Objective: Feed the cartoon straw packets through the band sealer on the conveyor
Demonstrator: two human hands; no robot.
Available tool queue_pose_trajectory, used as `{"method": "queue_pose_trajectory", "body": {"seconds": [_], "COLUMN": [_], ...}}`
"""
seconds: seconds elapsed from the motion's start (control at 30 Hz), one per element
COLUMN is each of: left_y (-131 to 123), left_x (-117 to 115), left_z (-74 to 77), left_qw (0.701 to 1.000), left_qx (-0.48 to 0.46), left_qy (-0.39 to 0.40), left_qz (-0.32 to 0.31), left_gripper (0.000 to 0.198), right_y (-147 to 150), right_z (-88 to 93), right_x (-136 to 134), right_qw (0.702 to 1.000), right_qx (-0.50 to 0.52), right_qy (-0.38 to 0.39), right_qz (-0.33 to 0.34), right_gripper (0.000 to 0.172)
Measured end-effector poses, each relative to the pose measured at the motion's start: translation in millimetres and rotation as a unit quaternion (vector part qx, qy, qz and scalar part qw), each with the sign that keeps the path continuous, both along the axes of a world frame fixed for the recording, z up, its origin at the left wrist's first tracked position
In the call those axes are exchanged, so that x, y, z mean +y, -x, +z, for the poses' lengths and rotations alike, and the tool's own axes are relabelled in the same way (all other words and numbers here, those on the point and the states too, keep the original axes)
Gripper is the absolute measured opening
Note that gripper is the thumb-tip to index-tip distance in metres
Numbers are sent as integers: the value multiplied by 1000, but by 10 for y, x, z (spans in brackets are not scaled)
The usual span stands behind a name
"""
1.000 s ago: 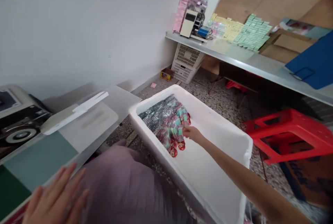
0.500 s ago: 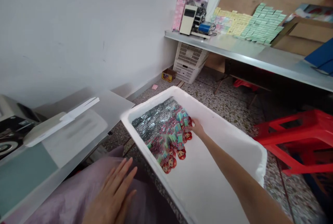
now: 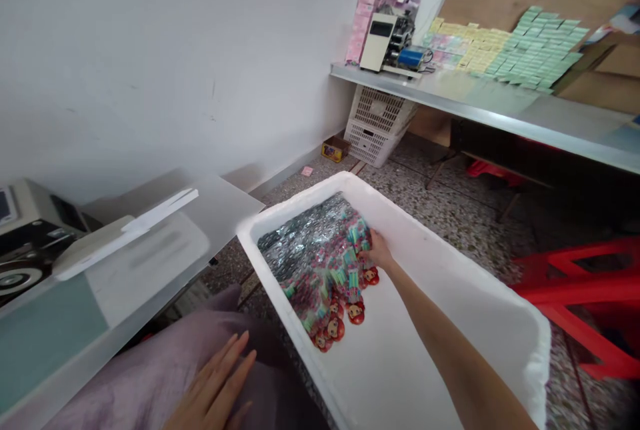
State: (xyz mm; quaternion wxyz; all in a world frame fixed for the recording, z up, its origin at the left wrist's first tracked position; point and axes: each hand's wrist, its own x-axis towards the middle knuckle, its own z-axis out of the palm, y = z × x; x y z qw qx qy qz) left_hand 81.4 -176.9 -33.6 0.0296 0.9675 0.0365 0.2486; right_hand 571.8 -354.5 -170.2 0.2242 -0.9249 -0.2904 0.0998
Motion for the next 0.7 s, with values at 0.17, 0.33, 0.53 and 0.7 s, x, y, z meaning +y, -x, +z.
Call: {"method": "queue_pose_trajectory", "body": {"seconds": [0.17, 0.33, 0.53, 0.7], "left_y": [-46, -36, -6, -26], "left_x": [-32, -51, -46, -62], "left_z": [-6, 50, -3, -24], "left_qw": [1000, 1000, 1000, 1000], "left_qx": [-6, 5, -2, -12], "left_qy": [25, 21, -20, -27], "left_qz": [-3, 10, 6, 0], "left_gripper": [50, 50, 50, 48], "right_y": [-11, 39, -6, -77], "right_z": [14, 83, 77, -16], "right_x": [4, -44, -56, 32], "right_qw": [998, 997, 997, 998], "right_qx": [-25, -41, -43, -12], "right_qy": [49, 50, 9, -29], "right_qz": [15, 45, 66, 47], "right_gripper": [46, 66, 68, 74]}}
